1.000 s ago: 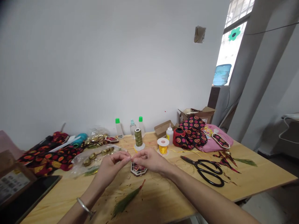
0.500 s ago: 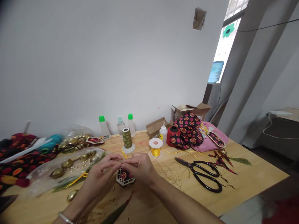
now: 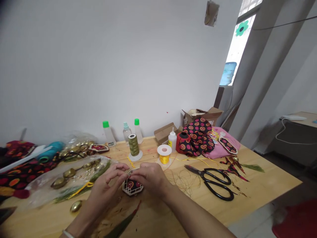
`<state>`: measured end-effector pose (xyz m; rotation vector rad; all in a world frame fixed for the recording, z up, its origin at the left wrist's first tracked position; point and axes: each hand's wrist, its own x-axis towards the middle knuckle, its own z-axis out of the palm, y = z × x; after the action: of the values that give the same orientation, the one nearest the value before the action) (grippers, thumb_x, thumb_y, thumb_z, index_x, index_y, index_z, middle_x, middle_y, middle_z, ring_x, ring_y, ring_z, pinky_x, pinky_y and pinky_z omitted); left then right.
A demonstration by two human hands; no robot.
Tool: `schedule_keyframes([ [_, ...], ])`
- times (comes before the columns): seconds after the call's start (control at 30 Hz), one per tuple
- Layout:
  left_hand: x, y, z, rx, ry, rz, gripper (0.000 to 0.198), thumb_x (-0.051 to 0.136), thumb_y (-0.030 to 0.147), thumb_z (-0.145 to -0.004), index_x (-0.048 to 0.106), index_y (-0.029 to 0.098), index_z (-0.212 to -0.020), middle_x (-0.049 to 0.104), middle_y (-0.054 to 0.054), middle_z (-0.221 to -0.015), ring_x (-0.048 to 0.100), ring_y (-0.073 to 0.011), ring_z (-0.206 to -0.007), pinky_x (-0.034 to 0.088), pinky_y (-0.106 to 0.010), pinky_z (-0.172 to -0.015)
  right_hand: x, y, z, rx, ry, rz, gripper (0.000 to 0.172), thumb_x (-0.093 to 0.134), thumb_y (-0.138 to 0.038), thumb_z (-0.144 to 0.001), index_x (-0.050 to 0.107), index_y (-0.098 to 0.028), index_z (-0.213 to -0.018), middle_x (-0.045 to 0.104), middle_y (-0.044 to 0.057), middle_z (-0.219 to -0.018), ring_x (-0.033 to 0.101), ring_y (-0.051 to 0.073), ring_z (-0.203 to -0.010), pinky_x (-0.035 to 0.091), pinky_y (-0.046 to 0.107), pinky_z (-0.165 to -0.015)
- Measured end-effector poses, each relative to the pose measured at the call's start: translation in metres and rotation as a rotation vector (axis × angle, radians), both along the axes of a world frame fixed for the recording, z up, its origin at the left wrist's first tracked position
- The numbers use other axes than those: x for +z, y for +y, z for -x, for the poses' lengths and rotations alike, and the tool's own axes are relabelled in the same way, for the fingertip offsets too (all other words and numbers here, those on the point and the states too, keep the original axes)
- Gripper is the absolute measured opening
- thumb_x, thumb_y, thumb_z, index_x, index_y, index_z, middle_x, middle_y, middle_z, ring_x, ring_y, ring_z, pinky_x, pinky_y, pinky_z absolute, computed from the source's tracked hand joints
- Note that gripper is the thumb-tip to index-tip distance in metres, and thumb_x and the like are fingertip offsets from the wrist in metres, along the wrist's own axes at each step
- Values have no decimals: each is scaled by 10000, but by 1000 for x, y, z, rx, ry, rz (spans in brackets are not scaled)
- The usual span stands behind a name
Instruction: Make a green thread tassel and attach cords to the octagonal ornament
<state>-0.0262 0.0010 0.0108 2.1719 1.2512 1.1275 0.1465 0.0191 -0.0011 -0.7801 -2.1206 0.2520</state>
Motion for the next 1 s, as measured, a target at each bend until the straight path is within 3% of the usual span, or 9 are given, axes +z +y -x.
schedule_keyframes([
  [0.2,-3,0,-1,-38,4,11,279,347,255,-834,560,173,-674,554,-56,-846,520,-163,-819,414,-284,-731,2,0,-1,28,99,82,254,508,-330,-787,687,-157,-738,462,-17,-488,418,76,-462,322,181,-460],
  [0.4,-5,2,2,-26,-9,-8,187,454,268,-788,612,197,-718,533,-47,-923,504,-168,-906,395,-296,-801,4,2,-2,48,191,191,213,560,-298,-750,691,-133,-720,362,-44,-470,361,63,-446,285,178,-429],
  [0.63,-10,6,3,-41,-23,-35,184,573,278,-714,624,209,-876,519,-54,-954,495,-184,-921,405,-330,-822,3,2,-3,43,202,232,195,561,-275,-745,694,-131,-744,382,-41,-480,363,62,-445,280,177,-424],
  [1.0,-11,5,4,-70,-71,-81,151,519,237,-758,661,205,-721,519,-47,-901,484,-165,-883,406,-298,-789,-5,4,2,69,186,170,202,554,-276,-756,691,-130,-734,393,-38,-479,362,66,-447,285,190,-447],
])
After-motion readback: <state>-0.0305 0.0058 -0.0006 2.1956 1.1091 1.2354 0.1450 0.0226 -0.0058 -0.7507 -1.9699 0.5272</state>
